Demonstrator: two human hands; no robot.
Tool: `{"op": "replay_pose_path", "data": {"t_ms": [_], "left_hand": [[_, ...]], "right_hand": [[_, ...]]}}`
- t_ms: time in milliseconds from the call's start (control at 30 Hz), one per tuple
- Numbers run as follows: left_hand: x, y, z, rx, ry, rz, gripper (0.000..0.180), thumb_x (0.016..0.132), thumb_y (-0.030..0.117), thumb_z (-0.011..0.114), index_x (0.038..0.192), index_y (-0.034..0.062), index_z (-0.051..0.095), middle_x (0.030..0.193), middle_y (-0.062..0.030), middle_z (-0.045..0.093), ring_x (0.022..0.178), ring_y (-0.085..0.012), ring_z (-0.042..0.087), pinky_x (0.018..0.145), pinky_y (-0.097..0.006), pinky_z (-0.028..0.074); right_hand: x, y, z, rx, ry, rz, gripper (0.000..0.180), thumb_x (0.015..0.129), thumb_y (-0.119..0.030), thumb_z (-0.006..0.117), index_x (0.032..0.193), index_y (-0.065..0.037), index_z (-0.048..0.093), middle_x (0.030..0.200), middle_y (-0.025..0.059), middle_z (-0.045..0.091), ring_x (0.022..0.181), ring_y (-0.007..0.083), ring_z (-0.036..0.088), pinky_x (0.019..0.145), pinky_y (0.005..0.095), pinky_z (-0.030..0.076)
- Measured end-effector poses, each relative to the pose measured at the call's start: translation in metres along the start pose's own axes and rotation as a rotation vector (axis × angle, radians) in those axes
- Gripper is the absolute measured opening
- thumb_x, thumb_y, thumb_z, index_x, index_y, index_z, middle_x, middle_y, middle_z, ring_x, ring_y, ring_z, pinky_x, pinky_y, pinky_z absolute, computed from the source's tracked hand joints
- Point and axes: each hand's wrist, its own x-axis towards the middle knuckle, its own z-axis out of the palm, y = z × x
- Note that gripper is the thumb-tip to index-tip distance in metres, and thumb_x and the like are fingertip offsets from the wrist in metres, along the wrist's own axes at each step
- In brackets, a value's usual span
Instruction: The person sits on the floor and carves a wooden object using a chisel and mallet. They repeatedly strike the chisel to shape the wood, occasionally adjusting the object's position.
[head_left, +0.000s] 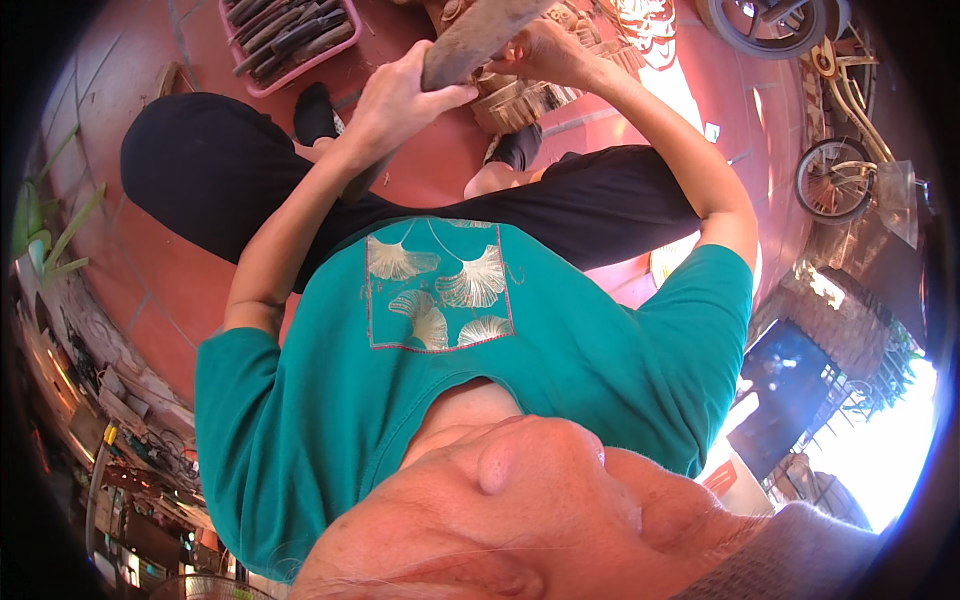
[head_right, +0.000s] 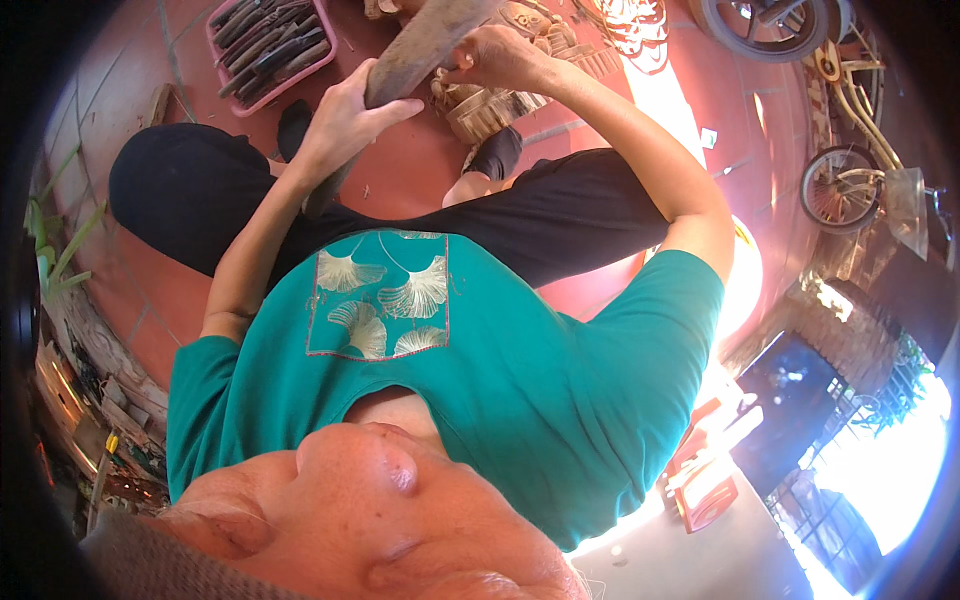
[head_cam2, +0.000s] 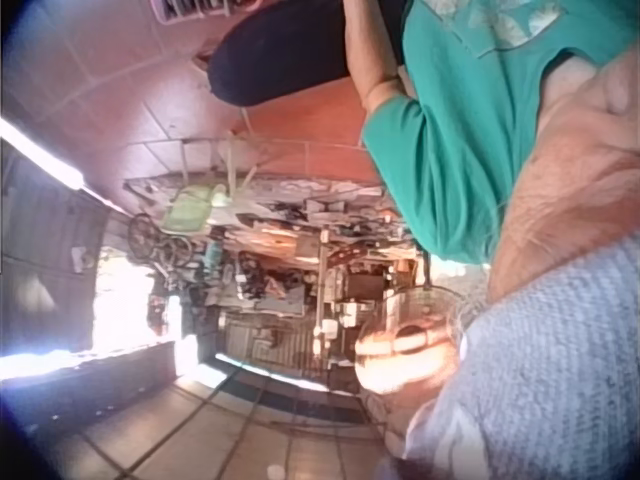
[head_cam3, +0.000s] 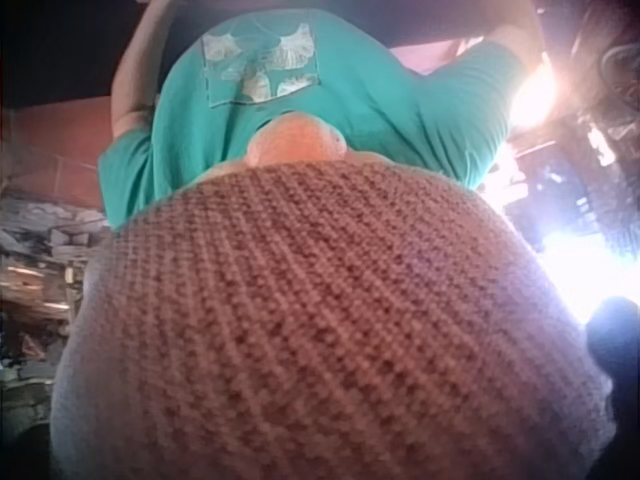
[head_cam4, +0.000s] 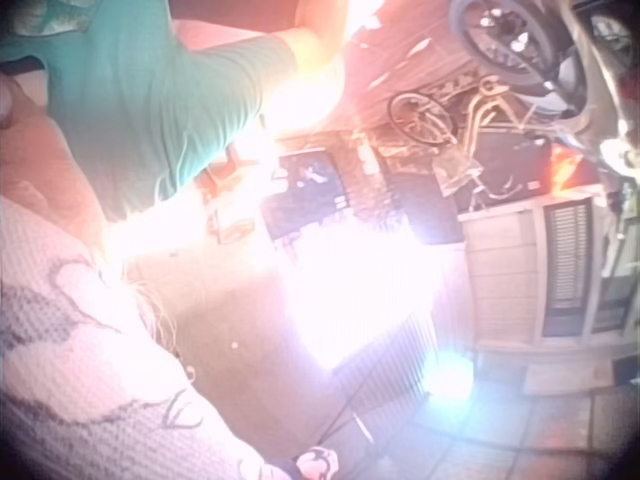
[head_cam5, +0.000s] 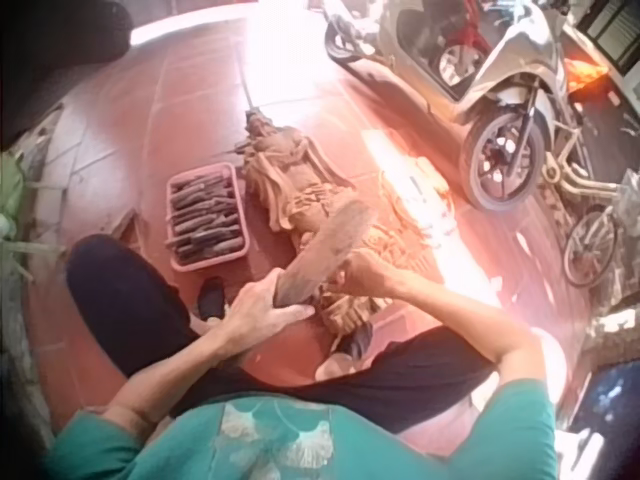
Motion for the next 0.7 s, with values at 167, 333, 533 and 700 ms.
{"op": "replay_pose_path", "data": {"t_ms": [167, 333, 533, 700], "left_hand": [[-0.001, 0.009, -0.011, -0.15, -0.037, -0.142, 0.057, 0.087, 0.043, 0.08, 0.12, -0.0006, 0.063, 0.091, -0.0094, 0.071, 0.075, -0.0151, 0.065, 0.072, -0.031, 0.054], [0.0, 0.002, -0.013, -0.133, 0.089, -0.014, 0.058, 0.087, 0.044, 0.079, 0.122, 0.0004, 0.064, 0.087, -0.0057, 0.069, 0.07, -0.0122, 0.061, 0.066, -0.029, 0.052], [-0.001, 0.012, -0.018, -0.109, 0.002, -0.118, 0.058, 0.087, 0.043, 0.08, 0.122, 0.0, 0.063, 0.091, -0.0078, 0.07, 0.076, -0.0129, 0.063, 0.07, -0.031, 0.053], [-0.002, 0.007, -0.013, -0.073, 0.035, -0.02, 0.059, 0.087, 0.042, 0.08, 0.122, -0.0016, 0.063, 0.097, -0.0132, 0.073, 0.085, -0.0188, 0.069, 0.08, -0.033, 0.055]], "right_hand": [[0.005, -0.006, -0.002, -0.109, 0.057, -0.157, 0.037, 0.09, -0.04, 0.078, 0.095, -0.008, 0.061, 0.067, 0.0096, 0.061, 0.063, 0.0268, 0.065, 0.06, 0.0396, 0.052], [0.008, 0.0, -0.005, -0.072, 0.086, -0.08, 0.037, 0.09, -0.035, 0.078, 0.086, -0.007, 0.055, 0.07, 0.0098, 0.06, 0.07, 0.0302, 0.066, 0.064, 0.0416, 0.051], [0.006, -0.006, -0.005, -0.079, 0.093, -0.105, 0.037, 0.092, -0.04, 0.077, 0.085, -0.005, 0.063, 0.067, 0.0105, 0.066, 0.061, 0.024, 0.068, 0.056, 0.0367, 0.052], [0.003, -0.006, -0.006, 0.004, 0.025, -0.049, 0.034, 0.089, -0.034, 0.078, 0.089, -0.008, 0.056, 0.069, 0.0104, 0.06, 0.068, 0.0297, 0.066, 0.063, 0.0438, 0.049]]}}
